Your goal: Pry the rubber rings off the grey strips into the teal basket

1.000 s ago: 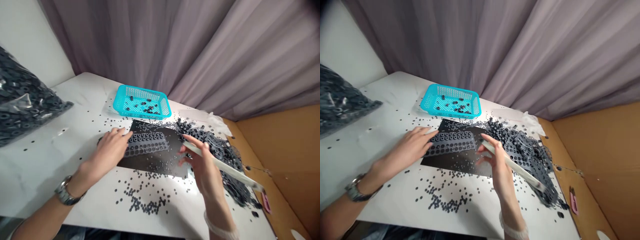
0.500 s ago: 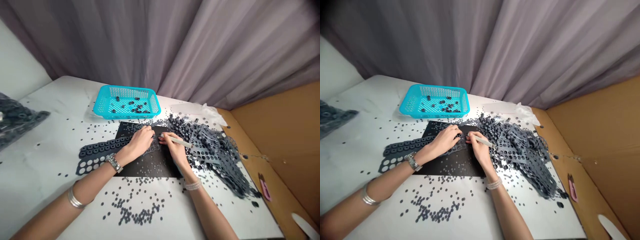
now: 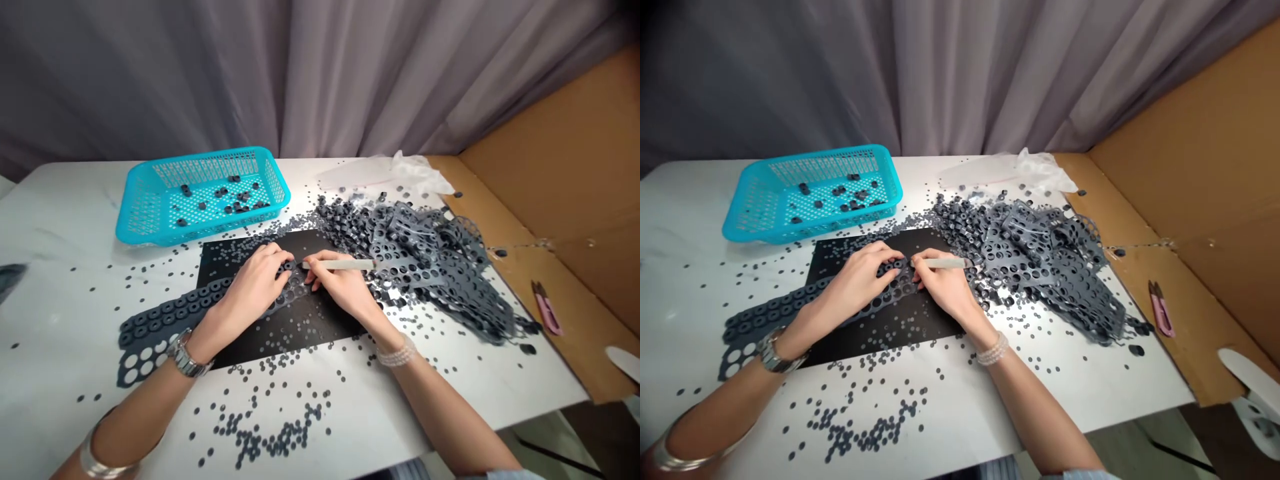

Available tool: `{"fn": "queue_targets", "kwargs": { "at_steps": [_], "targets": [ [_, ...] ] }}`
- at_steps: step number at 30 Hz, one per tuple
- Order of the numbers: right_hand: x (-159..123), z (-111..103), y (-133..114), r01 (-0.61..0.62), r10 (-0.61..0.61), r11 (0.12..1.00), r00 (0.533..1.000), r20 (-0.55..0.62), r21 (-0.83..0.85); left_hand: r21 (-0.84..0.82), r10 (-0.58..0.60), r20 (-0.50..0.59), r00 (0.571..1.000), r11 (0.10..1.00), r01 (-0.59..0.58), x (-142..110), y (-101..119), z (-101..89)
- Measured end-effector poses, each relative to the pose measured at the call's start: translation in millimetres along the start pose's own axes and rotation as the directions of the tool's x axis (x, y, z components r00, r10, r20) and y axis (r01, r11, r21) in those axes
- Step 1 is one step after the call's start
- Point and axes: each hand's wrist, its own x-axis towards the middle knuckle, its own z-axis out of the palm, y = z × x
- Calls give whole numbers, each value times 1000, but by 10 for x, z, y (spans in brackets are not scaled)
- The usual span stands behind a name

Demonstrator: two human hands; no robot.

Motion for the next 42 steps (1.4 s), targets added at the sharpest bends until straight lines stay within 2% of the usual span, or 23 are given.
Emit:
{"fn": "queue_targets", "kwargs": {
  "at_steps": [7,15,22,27,29,31,33,34,35,37,39,42],
  "targets": [
    [46,51,22,27,-27,993,1000,-3,-115,118,27,-44,999,993,-22,-2,32,-6],
    [53,92,-16,56,-64,979,997,-37,-197,156,39,-55,998,987,-30,1,54,14],
    [57,150,-55,105,-129,949,990,-60,-299,278,76,-70,995,959,-54,10,113,31],
    [60,220,-12,171,-213,905,975,-67,-389,284,65,-56,996,958,-46,24,118,77],
    [60,238,8,186,-231,896,971,-65,-403,251,69,-52,996,967,-53,23,130,59],
    [62,241,20,190,-239,893,968,-73,-408,146,75,-49,996,987,-67,15,146,-11],
    [65,230,16,182,-234,898,968,-85,-400,-45,22,-81,996,999,-25,1,148,-125],
    [67,222,8,174,-226,905,970,-91,-388,-171,-41,-109,993,985,22,-8,138,-188],
    [68,213,-2,161,-212,914,972,-98,-373,-313,-126,-131,983,946,80,-15,118,-246],
    [70,194,-24,124,-163,938,982,-97,-324,-596,-309,-106,945,781,189,-22,53,-325],
    [68,171,-40,71,-95,970,991,-94,-234,-809,-415,16,910,529,256,-16,-29,-341],
    [60,106,-65,-24,19,999,989,-144,-32,-934,-454,225,862,152,324,7,-125,-279]
  ]
}}
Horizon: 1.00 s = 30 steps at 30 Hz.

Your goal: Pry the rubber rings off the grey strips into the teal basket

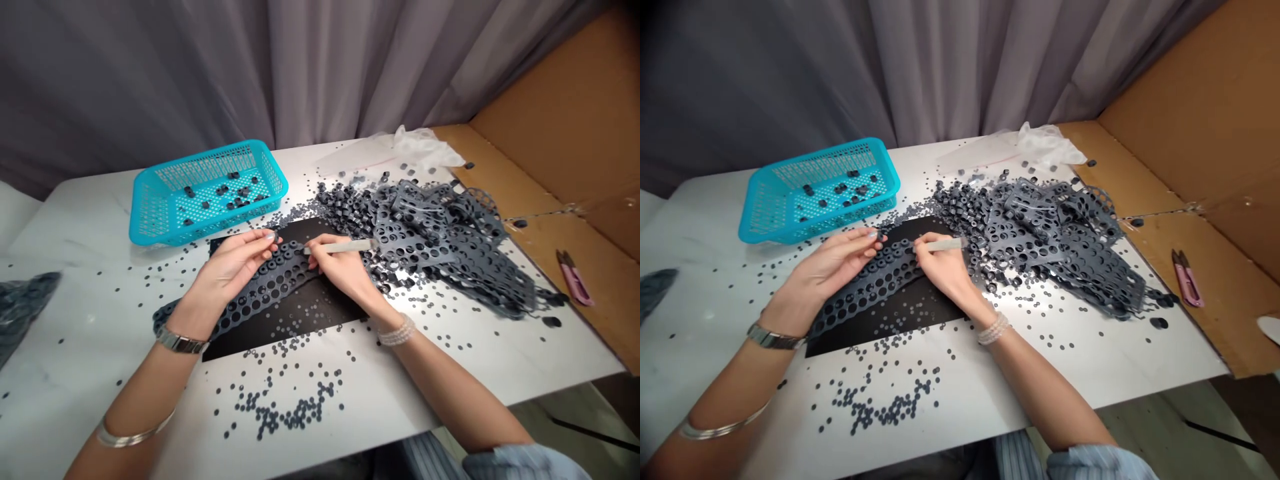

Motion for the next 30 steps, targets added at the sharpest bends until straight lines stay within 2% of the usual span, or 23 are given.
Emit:
{"fn": "queue_targets", "kwargs": {
  "at_steps": [3,6,9,12,16,23,25,26,28,29,30],
  "targets": [
    [18,-102,-52,-59,74,986,993,-94,155,-207,-115,28,993,971,118,41,-59,8],
    [70,-178,-137,-49,89,968,984,-156,245,-307,-155,64,986,937,167,33,-64,47],
    [137,-156,-217,-35,93,948,981,-171,317,-370,-174,73,982,910,189,1,-31,91],
    [182,-43,-227,2,76,926,978,-193,377,-416,-182,58,982,889,189,-35,9,131],
    [191,105,-108,19,67,911,979,-193,411,-432,-204,50,978,878,205,-75,51,173],
    [228,115,112,9,58,905,988,-145,425,-433,-222,79,972,871,234,-75,71,139],
    [248,116,165,24,35,932,987,-157,362,-365,-158,45,986,917,164,-52,49,110],
    [255,119,191,36,17,948,986,-164,317,-274,-89,15,996,958,89,-38,34,100],
    [264,123,231,58,-22,977,985,-170,206,71,116,-42,992,991,-113,-9,-1,102],
    [264,122,242,67,-44,988,986,-163,142,300,231,-40,972,931,-209,8,-20,114],
    [263,118,246,79,-66,994,986,-151,77,517,331,-7,943,809,-280,27,-38,132]
  ]
}}
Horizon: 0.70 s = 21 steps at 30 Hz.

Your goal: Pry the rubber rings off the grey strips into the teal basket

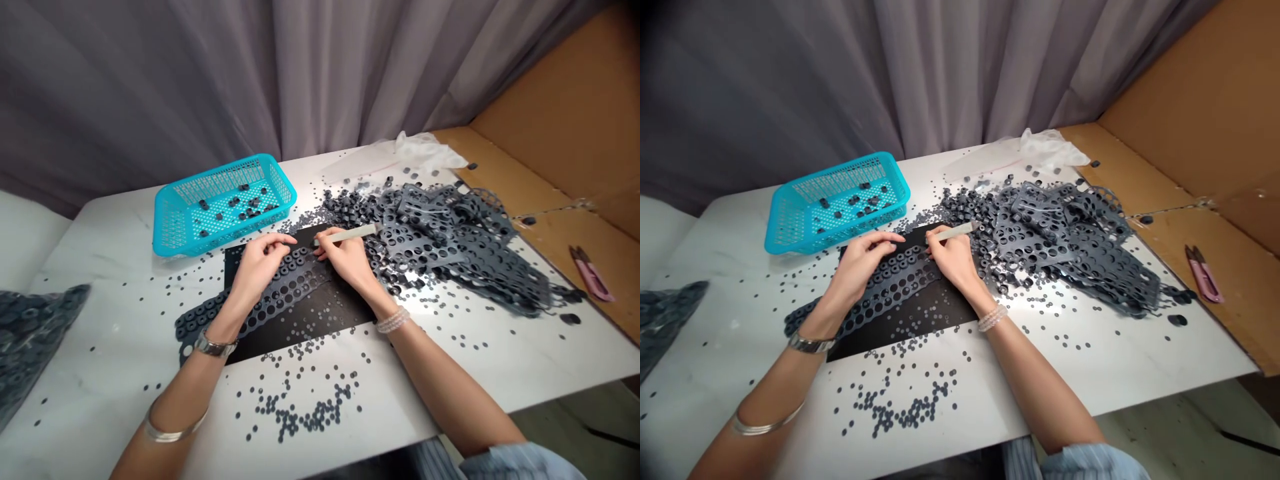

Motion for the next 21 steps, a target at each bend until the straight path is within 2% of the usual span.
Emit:
{"fn": "queue_targets", "kwargs": {
  "at_steps": [1,3,6,9,12,16,21],
  "targets": [
    [-2,-6,-3,23,-22,998,1000,15,-58,213,98,7,995,972,-97,14,-8,33],
    [-6,-17,-24,67,-61,987,997,42,-145,495,243,77,967,832,-249,47,-23,105],
    [-9,-20,-63,99,-91,976,995,51,-193,671,322,173,931,653,-350,96,-45,199],
    [-7,-7,-86,118,-108,970,993,54,-213,747,323,210,923,555,-365,118,-58,243],
    [-6,4,-95,145,-134,962,989,63,-230,776,319,217,923,517,-361,115,-58,253],
    [-15,17,-87,189,-172,943,981,86,-275,779,312,215,925,517,-355,128,-82,272],
    [-43,69,-54,254,-224,902,967,123,-349,686,325,221,920,618,-383,180,-133,296]
  ]
}}
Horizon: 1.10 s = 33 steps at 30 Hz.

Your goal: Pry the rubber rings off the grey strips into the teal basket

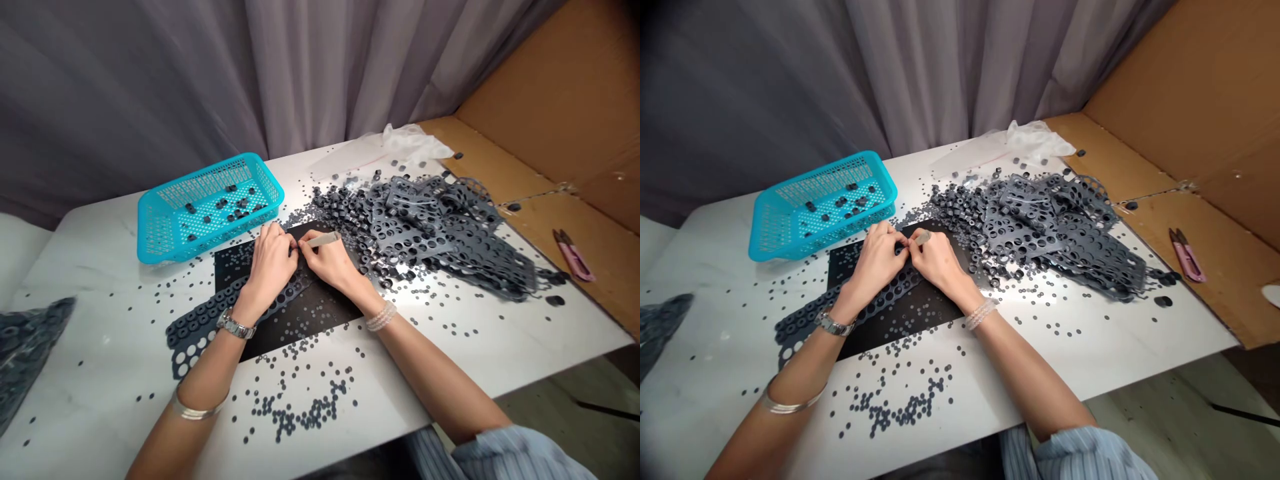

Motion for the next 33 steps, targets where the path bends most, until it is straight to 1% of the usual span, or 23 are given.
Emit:
{"fn": "queue_targets", "kwargs": {
  "at_steps": [2,4,5,6,7,8,9,10,11,12,13,14,15,17,20,23,29,31,33],
  "targets": [
    [0,23,-6,-14,14,999,1000,-8,-41,-126,-1,21,1000,992,4,3,-9,-37],
    [9,32,-15,-28,27,998,999,-23,-57,-287,-40,36,999,957,49,-8,-24,-120],
    [15,29,-20,-35,34,998,999,-35,-54,-389,-93,30,995,916,97,-16,-37,-173],
    [20,23,-25,-43,41,998,998,-46,-43,-511,-170,23,985,845,158,-24,-56,-226],
    [23,13,-29,-52,51,998,997,-54,-24,-647,-261,28,965,731,217,-32,-79,-276],
    [24,0,-32,-65,65,998,996,-58,0,-778,-347,62,936,571,263,-37,-105,-318],
    [22,-13,-32,-82,83,996,995,-58,27,-878,-409,125,904,379,293,-39,-133,-350],
    [17,-27,-30,-101,104,993,993,-54,55,-932,-435,209,876,183,313,-40,-159,-370],
    [12,-39,-24,-120,125,989,991,-52,83,-942,-425,302,853,8,337,-39,-181,-379],
    [6,-49,-15,-139,146,984,988,-58,111,-922,-395,386,834,-130,365,-37,-198,-379],
    [1,-58,-3,-159,170,977,983,-73,140,-890,-363,453,814,-231,392,-35,-209,-371],
    [-2,-66,12,-175,193,970,976,-96,170,-859,-338,502,796,-306,411,-34,-214,-359],
    [-3,-73,27,-186,213,962,969,-123,200,-832,-319,535,782,-361,422,-33,-213,-346],
    [3,-87,52,-192,242,947,954,-177,257,-799,-291,563,774,-432,419,-33,-202,-326],
    [14,-106,64,-192,270,927,937,-220,322,-780,-276,568,775,-480,401,-33,-172,-321],
    [11,-105,48,-198,290,910,931,-219,366,-775,-294,572,766,-500,387,-33,-134,-333],
    [-13,-57,24,-190,283,893,942,-179,409,-753,-302,596,744,-532,387,-29,-59,-365],
    [-16,-46,21,-190,281,887,946,-164,420,-756,-306,594,744,-527,388,-30,-43,-371],
    [-18,-38,19,-190,280,879,948,-152,436,-768,-309,582,752,-514,383,-35,-29,-375]
  ]
}}
